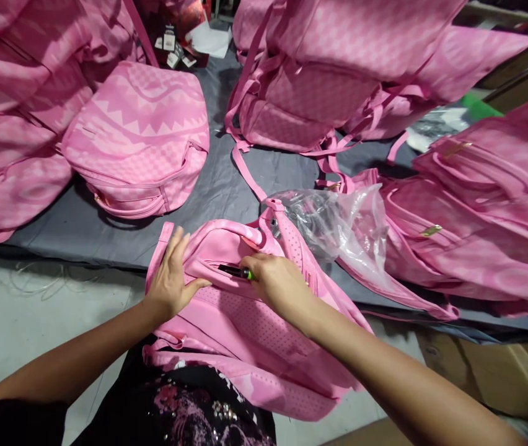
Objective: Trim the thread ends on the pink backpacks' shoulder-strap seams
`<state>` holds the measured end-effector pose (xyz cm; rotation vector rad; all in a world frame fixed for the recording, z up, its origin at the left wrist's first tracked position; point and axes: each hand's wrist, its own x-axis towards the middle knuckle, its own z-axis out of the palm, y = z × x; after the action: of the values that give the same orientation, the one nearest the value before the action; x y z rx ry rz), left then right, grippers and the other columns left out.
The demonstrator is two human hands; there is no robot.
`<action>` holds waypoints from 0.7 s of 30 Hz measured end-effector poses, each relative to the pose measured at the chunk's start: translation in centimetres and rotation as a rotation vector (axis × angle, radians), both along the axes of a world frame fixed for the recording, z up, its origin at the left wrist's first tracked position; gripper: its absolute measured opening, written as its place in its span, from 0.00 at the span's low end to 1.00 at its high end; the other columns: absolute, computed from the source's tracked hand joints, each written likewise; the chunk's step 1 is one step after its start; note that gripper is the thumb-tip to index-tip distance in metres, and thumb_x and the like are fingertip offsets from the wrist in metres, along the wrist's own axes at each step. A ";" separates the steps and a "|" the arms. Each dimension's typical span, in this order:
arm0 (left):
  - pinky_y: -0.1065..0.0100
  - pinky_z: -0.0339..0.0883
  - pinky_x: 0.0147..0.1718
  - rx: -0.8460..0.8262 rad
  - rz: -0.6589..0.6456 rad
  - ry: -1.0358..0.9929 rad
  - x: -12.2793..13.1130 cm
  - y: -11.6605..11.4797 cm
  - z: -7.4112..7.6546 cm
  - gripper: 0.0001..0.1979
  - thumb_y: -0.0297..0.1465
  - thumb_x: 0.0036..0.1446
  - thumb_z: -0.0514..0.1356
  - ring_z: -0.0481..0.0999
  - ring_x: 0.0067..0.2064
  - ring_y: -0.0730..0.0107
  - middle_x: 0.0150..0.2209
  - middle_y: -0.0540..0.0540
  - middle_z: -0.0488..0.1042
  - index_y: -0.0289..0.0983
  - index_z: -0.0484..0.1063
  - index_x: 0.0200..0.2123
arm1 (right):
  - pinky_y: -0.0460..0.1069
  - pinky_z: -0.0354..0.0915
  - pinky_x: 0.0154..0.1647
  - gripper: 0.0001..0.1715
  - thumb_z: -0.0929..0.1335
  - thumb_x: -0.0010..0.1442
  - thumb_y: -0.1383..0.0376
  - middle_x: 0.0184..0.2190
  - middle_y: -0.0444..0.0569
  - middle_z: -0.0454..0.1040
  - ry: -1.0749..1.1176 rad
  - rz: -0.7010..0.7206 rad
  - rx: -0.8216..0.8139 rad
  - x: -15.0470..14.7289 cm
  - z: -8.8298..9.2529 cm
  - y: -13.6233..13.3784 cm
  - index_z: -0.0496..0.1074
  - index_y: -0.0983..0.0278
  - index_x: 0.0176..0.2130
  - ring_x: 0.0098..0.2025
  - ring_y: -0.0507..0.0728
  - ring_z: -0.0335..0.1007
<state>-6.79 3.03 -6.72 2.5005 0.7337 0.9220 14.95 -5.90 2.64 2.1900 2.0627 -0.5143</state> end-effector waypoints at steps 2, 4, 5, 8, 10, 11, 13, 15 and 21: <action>0.51 0.69 0.63 -0.081 0.041 0.098 -0.1 -0.1 -0.5 0.53 0.41 0.58 0.69 0.64 0.69 0.47 0.69 0.29 0.60 0.40 0.37 0.74 | 0.48 0.52 0.30 0.05 0.69 0.63 0.71 0.32 0.49 0.79 0.001 0.014 -0.050 -0.2 -0.5 0.6 0.77 0.64 0.36 0.33 0.54 0.73; 0.55 0.71 0.62 -0.108 0.029 0.148 -0.2 0.0 -0.7 0.52 0.41 0.59 0.69 0.69 0.67 0.51 0.67 0.33 0.64 0.43 0.37 0.74 | 0.49 0.50 0.29 0.07 0.68 0.65 0.70 0.31 0.51 0.79 -0.054 0.087 -0.100 -0.4 -0.4 1.1 0.78 0.65 0.37 0.33 0.56 0.74; 0.55 0.71 0.62 -0.110 0.025 0.153 -0.2 0.0 -0.7 0.52 0.41 0.59 0.69 0.68 0.67 0.51 0.67 0.33 0.64 0.44 0.37 0.74 | 0.50 0.50 0.28 0.08 0.67 0.66 0.71 0.32 0.52 0.80 -0.088 0.135 -0.122 -0.6 -0.1 1.2 0.78 0.66 0.37 0.33 0.57 0.75; 0.56 0.68 0.64 -0.138 0.018 0.166 -0.2 0.2 -0.5 0.54 0.41 0.58 0.69 0.66 0.69 0.52 0.69 0.33 0.61 0.44 0.34 0.74 | 0.50 0.47 0.27 0.11 0.66 0.66 0.75 0.36 0.54 0.80 -0.171 0.209 -0.120 -1.3 1.0 1.3 0.77 0.67 0.42 0.33 0.58 0.76; 0.56 0.67 0.65 -0.168 0.012 0.171 -0.3 0.2 -0.3 0.55 0.37 0.58 0.70 0.64 0.70 0.53 0.70 0.34 0.60 0.45 0.33 0.74 | 0.50 0.46 0.26 0.10 0.66 0.68 0.70 0.36 0.53 0.80 -0.157 0.185 -0.031 -1.9 1.2 1.6 0.76 0.66 0.47 0.32 0.57 0.76; 0.57 0.66 0.66 -0.174 0.004 0.166 -0.3 0.3 -0.2 0.55 0.34 0.58 0.69 0.64 0.70 0.54 0.70 0.35 0.59 0.45 0.33 0.74 | 0.49 0.46 0.26 0.10 0.67 0.69 0.65 0.35 0.52 0.80 -0.117 0.169 0.020 -2.3 1.1 2.0 0.76 0.65 0.48 0.31 0.57 0.75; 0.57 0.65 0.66 -0.161 -0.017 0.144 -0.5 0.3 -0.1 0.54 0.28 0.59 0.67 0.63 0.70 0.55 0.71 0.37 0.59 0.47 0.32 0.74 | 0.48 0.47 0.27 0.15 0.67 0.70 0.55 0.32 0.49 0.80 -0.014 0.174 0.086 -3.2 0.7 3.1 0.76 0.63 0.45 0.30 0.55 0.74; 0.58 0.67 0.65 -0.138 -0.032 0.120 -0.6 0.5 -0.2 0.54 0.23 0.58 0.65 0.64 0.70 0.56 0.71 0.38 0.59 0.47 0.31 0.75 | 0.46 0.50 0.28 0.18 0.66 0.71 0.54 0.31 0.47 0.80 0.034 0.225 0.120 -4.0 0.7 4.2 0.77 0.64 0.40 0.31 0.53 0.74; 0.58 0.72 0.60 -0.191 0.016 0.098 -0.4 0.9 -0.8 0.54 0.26 0.58 0.66 0.67 0.68 0.54 0.71 0.34 0.58 0.46 0.32 0.75 | 0.47 0.54 0.30 0.06 0.71 0.64 0.72 0.34 0.51 0.82 -0.063 0.236 0.089 -2.5 2.8 3.2 0.79 0.65 0.36 0.33 0.56 0.78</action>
<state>-7.22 3.91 -7.54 2.3872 0.8323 0.7028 12.48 -2.71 5.49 1.9408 2.3089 -0.3326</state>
